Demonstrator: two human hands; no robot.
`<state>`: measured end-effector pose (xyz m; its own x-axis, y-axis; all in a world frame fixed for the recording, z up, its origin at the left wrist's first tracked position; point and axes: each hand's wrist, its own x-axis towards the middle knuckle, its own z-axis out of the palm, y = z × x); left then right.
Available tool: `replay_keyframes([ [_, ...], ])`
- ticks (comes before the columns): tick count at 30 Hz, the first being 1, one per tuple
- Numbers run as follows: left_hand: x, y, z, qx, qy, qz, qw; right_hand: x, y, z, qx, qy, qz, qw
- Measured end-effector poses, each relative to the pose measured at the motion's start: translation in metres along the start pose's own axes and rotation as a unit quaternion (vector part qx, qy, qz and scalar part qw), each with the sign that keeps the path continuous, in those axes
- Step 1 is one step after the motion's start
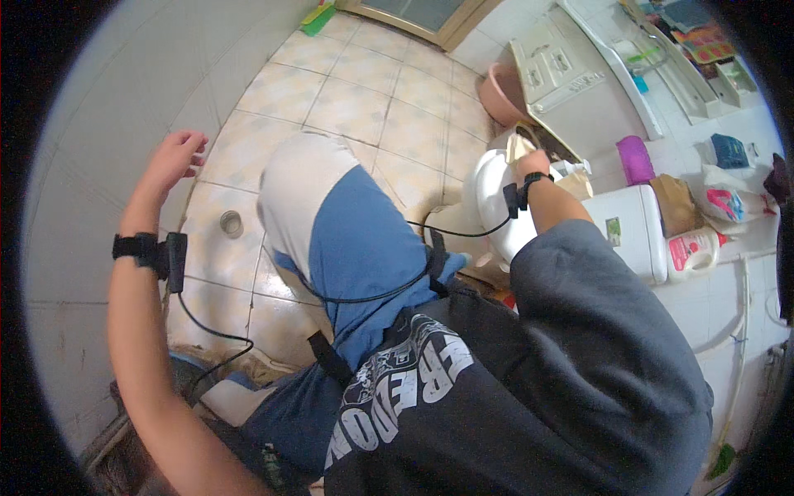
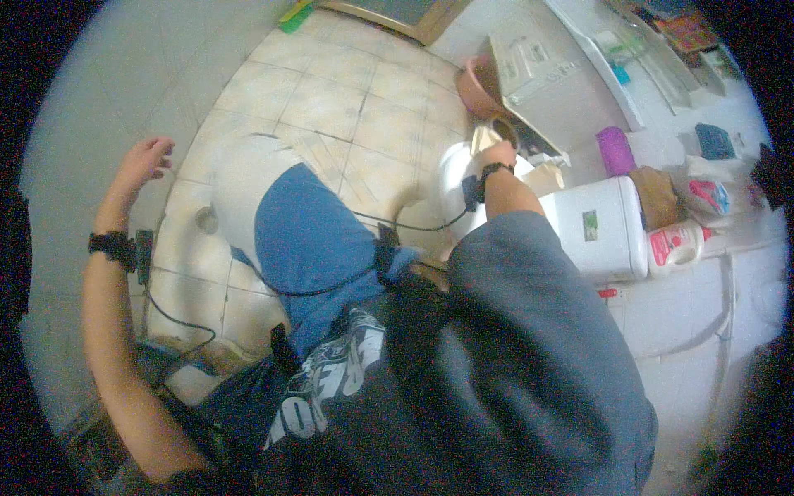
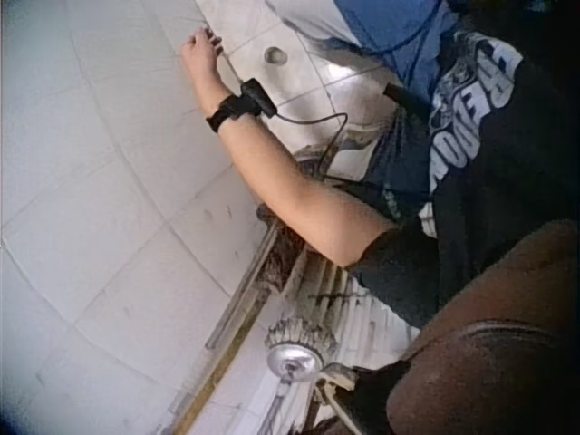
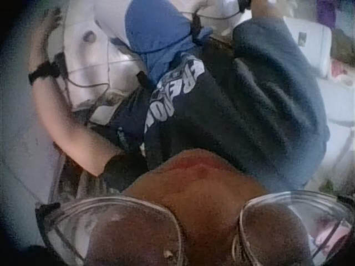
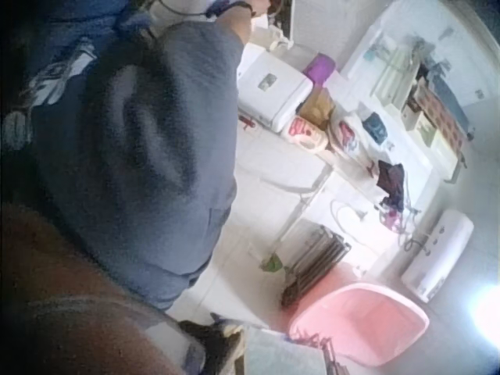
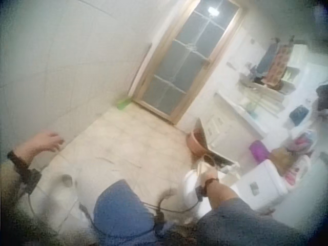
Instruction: The recorder uses a piece of white paper or cloth to wipe and clean specific spots on the bathroom wall tiles.
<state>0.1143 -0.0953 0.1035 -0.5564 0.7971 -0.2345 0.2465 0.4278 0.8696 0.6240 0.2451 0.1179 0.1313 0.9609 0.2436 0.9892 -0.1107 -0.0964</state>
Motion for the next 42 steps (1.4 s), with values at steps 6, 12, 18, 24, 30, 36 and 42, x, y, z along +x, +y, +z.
replay_keyframes([
  [6, -0.004, -0.017, -0.007, 0.051, 0.038, -0.033, 0.997, 0.019, -0.151, 0.021, 0.106, -0.012, -0.157, 0.982],
  [12, 0.002, -0.01, -0.011, 0.067, 0.011, -0.037, 0.997, -0.027, -0.363, 0.018, 0.372, -0.041, -0.32, 0.87],
  [18, 0.008, -0.013, -0.031, 0.049, 0.006, -0.042, 0.998, -0.158, -0.519, -0.03, 0.617, -0.171, -0.416, 0.646],
  [24, -0.002, -0.03, -0.027, 0.033, 0.104, -0.021, 0.994, -0.258, -0.555, -0.039, 0.776, -0.157, -0.424, 0.44],
  [30, -0.005, -0.062, -0.036, 0.064, 0.127, -0.045, 0.989, -0.313, -0.534, 0.007, 0.743, -0.226, -0.446, 0.445],
  [36, -0.032, -0.054, -0.063, 0.082, 0.233, -0.113, 0.962, -0.326, -0.494, 0.056, 0.665, -0.468, -0.396, 0.426],
  [42, -0.043, -0.035, -0.041, 0.24, 0.327, 0.008, 0.914, -0.359, -0.493, 0.088, 0.589, -0.576, -0.36, 0.436],
])
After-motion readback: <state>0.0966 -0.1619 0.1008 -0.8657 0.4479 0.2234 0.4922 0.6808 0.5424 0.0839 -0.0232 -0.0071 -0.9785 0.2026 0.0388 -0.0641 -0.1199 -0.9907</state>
